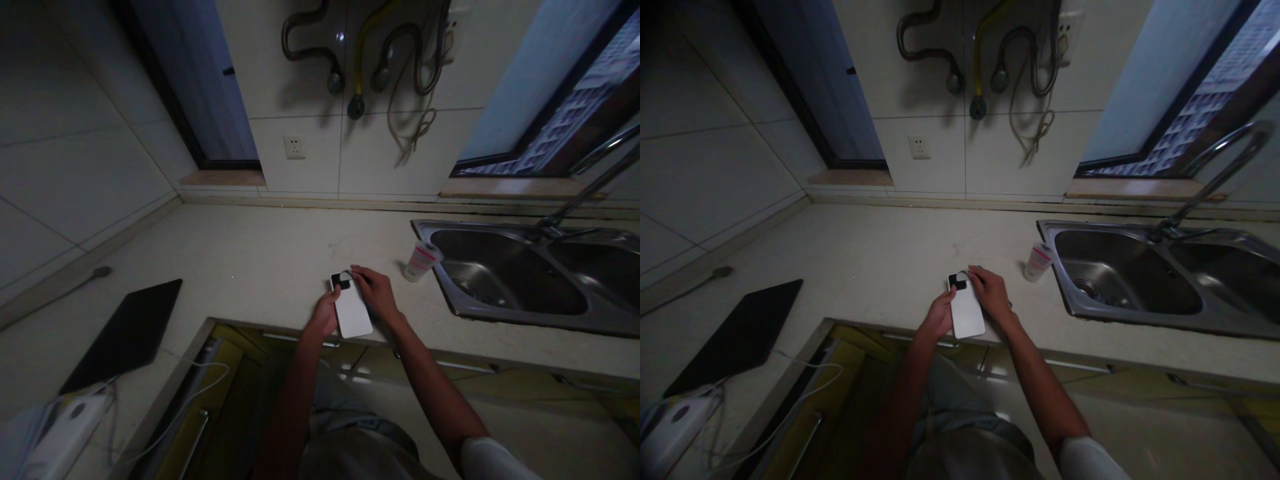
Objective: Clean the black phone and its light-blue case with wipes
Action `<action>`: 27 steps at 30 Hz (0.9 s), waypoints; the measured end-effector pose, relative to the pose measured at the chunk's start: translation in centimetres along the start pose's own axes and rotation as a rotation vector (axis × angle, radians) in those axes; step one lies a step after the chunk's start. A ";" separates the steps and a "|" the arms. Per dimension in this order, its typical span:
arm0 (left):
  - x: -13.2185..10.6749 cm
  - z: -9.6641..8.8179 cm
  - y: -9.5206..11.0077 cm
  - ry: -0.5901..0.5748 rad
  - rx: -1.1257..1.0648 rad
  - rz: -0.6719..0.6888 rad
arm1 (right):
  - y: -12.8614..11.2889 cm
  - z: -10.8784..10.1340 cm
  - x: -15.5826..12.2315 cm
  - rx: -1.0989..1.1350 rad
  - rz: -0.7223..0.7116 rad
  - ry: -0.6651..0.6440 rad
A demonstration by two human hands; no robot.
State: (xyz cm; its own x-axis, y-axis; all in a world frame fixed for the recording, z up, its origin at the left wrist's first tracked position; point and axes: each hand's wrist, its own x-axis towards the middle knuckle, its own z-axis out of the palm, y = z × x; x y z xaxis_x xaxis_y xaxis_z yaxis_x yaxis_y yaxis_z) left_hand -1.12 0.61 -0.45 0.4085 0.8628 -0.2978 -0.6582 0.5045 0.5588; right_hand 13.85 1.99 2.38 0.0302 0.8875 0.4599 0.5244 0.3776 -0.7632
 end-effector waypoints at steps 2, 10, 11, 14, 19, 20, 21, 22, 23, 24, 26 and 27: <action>0.0 -0.1 -0.1 -0.006 0.020 0.003 | -0.3 0.6 1.0 -0.009 -0.006 -0.009; 0.1 -0.3 -0.5 0.012 0.017 0.022 | -2.8 2.0 3.2 -0.292 -0.103 -0.329; 0.1 -0.3 -0.4 0.017 0.019 0.030 | -2.9 2.0 3.3 -0.301 -0.111 -0.342; -0.1 -0.1 -0.4 0.031 0.039 0.041 | -2.5 1.8 3.4 -0.236 -0.107 -0.337; -0.2 0.0 -0.2 0.108 0.121 0.054 | -0.7 1.0 2.8 -0.003 0.033 -0.203; -0.3 0.1 -0.1 0.118 0.136 0.062 | -0.5 0.9 2.6 0.041 0.074 -0.176; -0.4 0.2 0.0 0.120 0.146 0.069 | -0.4 0.7 2.3 0.082 0.111 -0.154; -0.5 0.3 0.0 0.116 0.151 0.076 | -0.3 0.6 2.0 0.121 0.143 -0.129; -0.6 0.4 0.1 0.105 0.151 0.083 | -0.4 0.6 1.7 0.156 0.166 -0.102; -0.6 0.5 0.1 0.095 0.149 0.094 | -0.5 0.6 1.3 0.186 0.177 -0.073; -0.7 0.7 0.1 0.107 0.143 0.142 | -0.9 0.8 0.6 0.230 0.178 -0.006; -0.7 0.8 0.0 0.127 0.144 0.174 | -1.2 0.9 0.3 0.241 0.176 0.030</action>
State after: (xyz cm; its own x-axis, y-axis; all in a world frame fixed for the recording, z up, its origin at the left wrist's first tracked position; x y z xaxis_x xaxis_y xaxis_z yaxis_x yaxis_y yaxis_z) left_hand -0.92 0.03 0.38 0.2080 0.9380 -0.2771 -0.6110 0.3459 0.7121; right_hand 12.42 2.01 3.02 0.1300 0.9379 0.3217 0.2922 0.2739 -0.9163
